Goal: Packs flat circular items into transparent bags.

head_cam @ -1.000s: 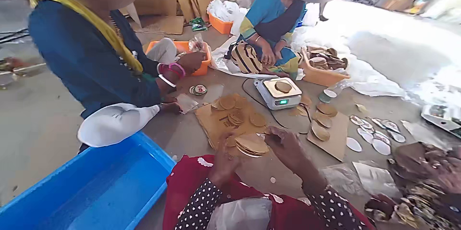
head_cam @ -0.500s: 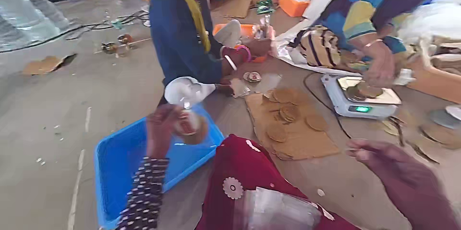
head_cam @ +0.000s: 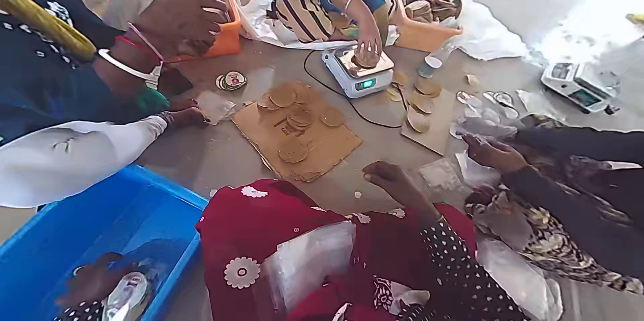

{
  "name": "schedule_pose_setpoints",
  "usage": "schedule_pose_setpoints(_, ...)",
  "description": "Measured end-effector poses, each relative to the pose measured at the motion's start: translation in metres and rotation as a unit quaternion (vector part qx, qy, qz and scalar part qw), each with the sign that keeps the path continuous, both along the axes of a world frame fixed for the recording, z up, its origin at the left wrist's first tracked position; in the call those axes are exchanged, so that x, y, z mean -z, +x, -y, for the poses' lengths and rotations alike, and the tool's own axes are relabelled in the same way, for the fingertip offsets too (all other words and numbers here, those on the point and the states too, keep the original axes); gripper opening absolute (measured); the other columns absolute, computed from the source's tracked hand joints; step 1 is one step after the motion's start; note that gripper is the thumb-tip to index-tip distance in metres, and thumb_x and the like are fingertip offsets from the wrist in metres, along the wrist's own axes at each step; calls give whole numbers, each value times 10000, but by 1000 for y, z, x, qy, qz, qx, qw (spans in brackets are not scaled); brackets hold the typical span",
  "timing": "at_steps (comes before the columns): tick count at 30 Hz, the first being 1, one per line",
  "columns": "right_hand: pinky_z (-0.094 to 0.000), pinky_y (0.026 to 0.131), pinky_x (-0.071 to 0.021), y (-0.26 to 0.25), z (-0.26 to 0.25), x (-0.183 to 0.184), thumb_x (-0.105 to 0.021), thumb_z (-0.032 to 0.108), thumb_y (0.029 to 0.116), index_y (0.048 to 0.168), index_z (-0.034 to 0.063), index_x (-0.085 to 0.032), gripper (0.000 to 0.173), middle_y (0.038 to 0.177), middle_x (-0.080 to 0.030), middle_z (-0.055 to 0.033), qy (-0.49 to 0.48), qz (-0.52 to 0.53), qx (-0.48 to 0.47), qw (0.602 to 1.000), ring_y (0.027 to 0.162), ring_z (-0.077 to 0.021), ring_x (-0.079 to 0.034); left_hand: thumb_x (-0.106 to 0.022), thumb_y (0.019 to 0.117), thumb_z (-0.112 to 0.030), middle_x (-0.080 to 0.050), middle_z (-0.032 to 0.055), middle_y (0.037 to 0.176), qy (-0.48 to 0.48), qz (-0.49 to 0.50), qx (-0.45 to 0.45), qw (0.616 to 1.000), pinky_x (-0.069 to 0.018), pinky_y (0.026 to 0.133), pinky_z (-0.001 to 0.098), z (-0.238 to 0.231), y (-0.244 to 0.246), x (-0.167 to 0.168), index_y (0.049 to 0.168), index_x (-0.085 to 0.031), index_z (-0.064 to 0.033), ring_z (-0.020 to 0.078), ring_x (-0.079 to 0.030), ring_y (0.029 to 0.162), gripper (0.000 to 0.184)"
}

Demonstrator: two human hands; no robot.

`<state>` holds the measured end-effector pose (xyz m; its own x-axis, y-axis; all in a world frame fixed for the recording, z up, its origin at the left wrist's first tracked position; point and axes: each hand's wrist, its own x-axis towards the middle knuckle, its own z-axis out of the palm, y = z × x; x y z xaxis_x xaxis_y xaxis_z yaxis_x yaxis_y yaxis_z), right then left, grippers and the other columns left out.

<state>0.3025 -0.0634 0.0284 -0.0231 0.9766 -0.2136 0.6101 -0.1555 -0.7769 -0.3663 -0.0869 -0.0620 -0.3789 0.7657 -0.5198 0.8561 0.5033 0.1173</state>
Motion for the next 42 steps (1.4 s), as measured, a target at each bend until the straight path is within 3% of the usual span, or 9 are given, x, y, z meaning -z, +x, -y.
schedule_pose_setpoints(6,-440,853,-548,-64,29,-19,-863,301,811,1108,51,-732,409,1038,-725,-98,-49,34,-184,981,940,-218,-680,-684,979,-276,-668,310,983,164,91,110,976,-465,865,698,-8,80,-117,1065,-661,101,479,-644,941,387)
schedule_pose_setpoints(9,-376,749,-535,-70,36,-1,-807,235,860,936,39,-746,219,897,-678,-86,-27,6,-172,985,804,-176,-641,-664,948,-334,-686,109,873,354,219,184,890,-571,711,398,8,171,-157,974,-676,15,168,-661,768,350)
schedule_pose_setpoints(15,-257,818,-526,-73,52,-11,-712,225,950,957,63,-760,169,994,-709,-52,59,-91,-160,981,920,-91,-645,-775,856,-402,-706,118,1193,293,421,351,783,-490,1042,500,27,331,-125,1174,-724,-52,285,-619,1202,475)
schedule_pose_setpoints(17,-231,821,-535,-78,57,-20,-657,198,987,968,46,-760,184,956,-721,-39,106,-122,-143,976,893,-62,-655,-771,873,-315,-738,74,1096,283,449,340,777,-536,967,432,30,357,-116,1115,-754,-70,215,-666,1089,345)
schedule_pose_setpoints(22,-254,819,-573,-90,65,-41,-582,241,1037,1313,-11,-585,374,1059,-702,0,108,-335,-56,934,922,-57,-667,-671,928,-33,-723,25,831,315,596,120,729,-580,641,213,17,375,-142,968,-726,-4,59,-668,689,75)
schedule_pose_setpoints(28,-199,737,-575,-95,67,-54,-707,40,911,986,31,-730,79,902,-733,13,165,-265,17,950,790,-22,-675,-639,925,13,-726,73,913,304,633,79,708,-605,672,262,8,371,-166,1131,-680,42,125,-692,735,213)
schedule_pose_setpoints(33,-188,669,-540,-78,57,-76,-781,88,838,1072,34,-700,254,834,-720,49,174,-223,-14,959,714,3,-642,-665,929,-69,-734,-7,858,286,531,229,764,-567,651,180,5,368,-171,994,-750,-33,10,-655,687,113)
schedule_pose_setpoints(37,-240,704,-590,-82,57,-78,-662,32,946,996,17,-712,73,801,-720,3,111,-397,109,905,709,-69,-679,-676,916,-53,-698,-24,773,306,584,209,722,-542,576,161,14,382,-162,907,-727,-17,-2,-624,626,64)
schedule_pose_setpoints(42,-133,507,-390,-91,54,-54,-603,167,1018,945,60,-691,157,681,-565,102,239,-285,128,919,549,47,-465,-771,874,-135,-590,-81,606,279,677,125,669,-454,468,164,28,404,-145,767,-633,-127,-12,-521,492,175)
